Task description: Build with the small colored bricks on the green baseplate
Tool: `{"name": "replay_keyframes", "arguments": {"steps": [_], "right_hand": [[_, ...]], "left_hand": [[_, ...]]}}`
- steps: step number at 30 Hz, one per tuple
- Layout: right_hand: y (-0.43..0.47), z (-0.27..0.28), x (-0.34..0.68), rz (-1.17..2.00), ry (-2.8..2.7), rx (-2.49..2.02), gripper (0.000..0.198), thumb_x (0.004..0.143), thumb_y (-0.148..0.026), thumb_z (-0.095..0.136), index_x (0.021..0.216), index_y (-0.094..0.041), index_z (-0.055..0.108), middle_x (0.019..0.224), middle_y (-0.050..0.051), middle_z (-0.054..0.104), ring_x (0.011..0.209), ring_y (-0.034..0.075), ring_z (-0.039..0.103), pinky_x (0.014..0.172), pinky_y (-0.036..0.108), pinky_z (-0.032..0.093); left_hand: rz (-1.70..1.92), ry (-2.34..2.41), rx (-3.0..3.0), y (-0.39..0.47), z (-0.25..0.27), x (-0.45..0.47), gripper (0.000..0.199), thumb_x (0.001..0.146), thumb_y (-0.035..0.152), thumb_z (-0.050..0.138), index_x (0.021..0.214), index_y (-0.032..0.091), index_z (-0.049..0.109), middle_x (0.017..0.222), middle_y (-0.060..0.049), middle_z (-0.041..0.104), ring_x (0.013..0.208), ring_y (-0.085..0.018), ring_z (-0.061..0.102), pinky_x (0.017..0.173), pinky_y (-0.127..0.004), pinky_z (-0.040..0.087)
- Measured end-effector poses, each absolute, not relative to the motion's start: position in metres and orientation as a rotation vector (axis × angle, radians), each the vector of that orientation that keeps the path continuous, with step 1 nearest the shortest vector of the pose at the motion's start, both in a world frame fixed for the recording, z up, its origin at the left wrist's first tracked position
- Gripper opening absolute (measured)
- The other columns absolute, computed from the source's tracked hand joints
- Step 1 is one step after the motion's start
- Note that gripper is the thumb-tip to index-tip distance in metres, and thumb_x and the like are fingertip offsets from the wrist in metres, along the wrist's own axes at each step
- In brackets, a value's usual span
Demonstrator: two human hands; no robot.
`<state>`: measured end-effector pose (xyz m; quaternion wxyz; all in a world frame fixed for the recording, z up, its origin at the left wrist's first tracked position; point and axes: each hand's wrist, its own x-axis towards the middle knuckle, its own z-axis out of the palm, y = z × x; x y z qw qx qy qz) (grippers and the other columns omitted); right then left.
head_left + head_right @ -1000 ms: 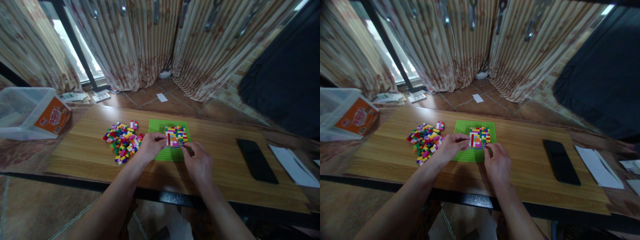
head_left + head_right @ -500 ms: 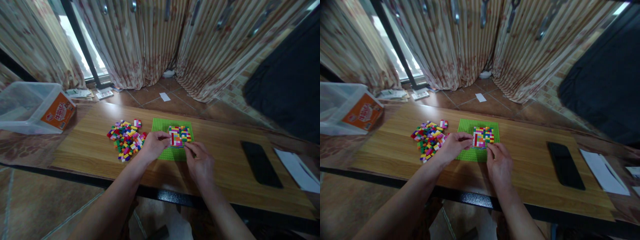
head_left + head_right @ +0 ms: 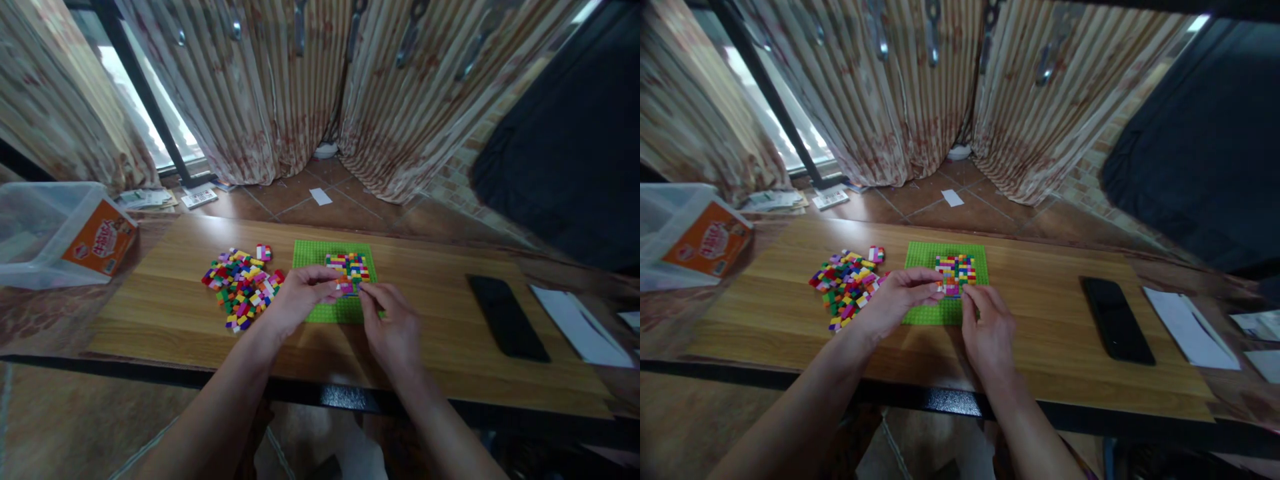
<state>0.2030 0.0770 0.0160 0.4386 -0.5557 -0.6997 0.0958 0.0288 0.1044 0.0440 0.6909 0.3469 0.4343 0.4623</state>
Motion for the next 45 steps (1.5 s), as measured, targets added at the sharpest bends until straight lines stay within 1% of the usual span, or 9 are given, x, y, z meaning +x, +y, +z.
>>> {"name": "replay_keyframes", "arguments": {"steps": [4, 8, 11, 14, 19, 24, 31, 39, 45], "right_hand": [[0.074, 0.027, 0.201, 0.374, -1.746, -1.283, 0.021, 0.097, -0.03, 0.056, 0.108, -0.025, 0.072, 0.101, 0.006, 0.072, 0.091, 0.019, 0.069, 0.081, 0.034, 0.056], [0.072, 0.031, 0.201, 0.498, -1.81, -1.234, 0.025, 0.098, -0.032, 0.053, 0.116, -0.026, 0.07, 0.111, 0.007, 0.071, 0.103, 0.02, 0.067, 0.089, 0.037, 0.055], [0.071, 0.031, 0.202, 0.559, -1.853, -1.21, 0.027, 0.1, -0.034, 0.049, 0.115, -0.027, 0.071, 0.114, 0.007, 0.069, 0.107, 0.02, 0.066, 0.092, 0.038, 0.055], [0.07, 0.033, 0.203, 0.609, -1.86, -1.179, 0.026, 0.1, -0.034, 0.049, 0.109, -0.027, 0.072, 0.109, 0.006, 0.07, 0.103, 0.019, 0.067, 0.09, 0.036, 0.055], [0.071, 0.037, 0.204, 0.675, -1.816, -1.143, 0.021, 0.099, -0.033, 0.053, 0.101, -0.027, 0.073, 0.103, 0.004, 0.071, 0.099, 0.019, 0.068, 0.088, 0.035, 0.055], [0.073, 0.034, 0.206, 0.686, -1.768, -1.162, 0.018, 0.096, -0.032, 0.056, 0.098, -0.026, 0.073, 0.099, 0.003, 0.073, 0.094, 0.019, 0.069, 0.085, 0.034, 0.055], [0.083, 0.025, 0.224, 0.706, -1.446, -1.444, 0.026, 0.089, -0.044, 0.062, 0.094, -0.021, 0.073, 0.081, 0.004, 0.073, 0.067, 0.018, 0.068, 0.063, 0.032, 0.055], [0.087, 0.014, 0.228, 0.835, -1.366, -1.54, 0.027, 0.086, -0.045, 0.062, 0.092, -0.02, 0.072, 0.083, 0.006, 0.075, 0.075, 0.022, 0.07, 0.069, 0.037, 0.056], [0.091, 0.015, 0.226, 0.636, -1.481, -1.514, 0.019, 0.084, -0.038, 0.065, 0.082, -0.023, 0.076, 0.089, 0.006, 0.073, 0.084, 0.022, 0.067, 0.078, 0.038, 0.052]], "left_hand": [[0.985, 0.949, 0.792, 0.104, 0.043, 0.029, 0.026, 0.065, 0.022, 0.085, 0.087, 0.014, 0.074, 0.082, -0.003, 0.073, 0.074, -0.012, 0.067, 0.074, -0.026, 0.053], [0.924, 0.89, 0.843, 0.103, 0.042, 0.031, 0.032, 0.063, 0.024, 0.086, 0.091, 0.014, 0.074, 0.082, -0.003, 0.072, 0.069, -0.01, 0.064, 0.071, -0.025, 0.052], [0.867, 0.861, 0.866, 0.102, 0.042, 0.032, 0.04, 0.06, 0.023, 0.087, 0.097, 0.014, 0.074, 0.078, -0.002, 0.071, 0.067, -0.009, 0.063, 0.069, -0.023, 0.05], [0.84, 0.865, 0.846, 0.101, 0.042, 0.032, 0.045, 0.057, 0.022, 0.088, 0.099, 0.015, 0.073, 0.079, -0.002, 0.072, 0.068, -0.011, 0.065, 0.07, -0.025, 0.051], [0.822, 0.865, 0.838, 0.1, 0.042, 0.03, 0.044, 0.059, 0.019, 0.085, 0.101, 0.015, 0.073, 0.083, -0.003, 0.072, 0.07, -0.01, 0.064, 0.072, -0.025, 0.05], [0.837, 0.86, 0.837, 0.102, 0.043, 0.03, 0.038, 0.061, 0.018, 0.082, 0.098, 0.014, 0.074, 0.08, -0.002, 0.07, 0.067, -0.009, 0.06, 0.07, -0.024, 0.047], [0.971, 1.044, 0.774, 0.106, 0.048, 0.026, 0.025, 0.065, 0.014, 0.079, 0.089, 0.015, 0.074, 0.077, -0.002, 0.07, 0.069, -0.01, 0.061, 0.068, -0.025, 0.047], [1.024, 1.132, 0.72, 0.109, 0.049, 0.026, 0.021, 0.066, 0.008, 0.074, 0.086, 0.013, 0.073, 0.074, -0.001, 0.068, 0.065, -0.009, 0.06, 0.067, -0.023, 0.047], [1.028, 1.122, 0.753, 0.109, 0.048, 0.025, 0.02, 0.067, 0.01, 0.076, 0.086, 0.012, 0.072, 0.074, -0.001, 0.068, 0.062, -0.008, 0.058, 0.064, -0.023, 0.045]]}}
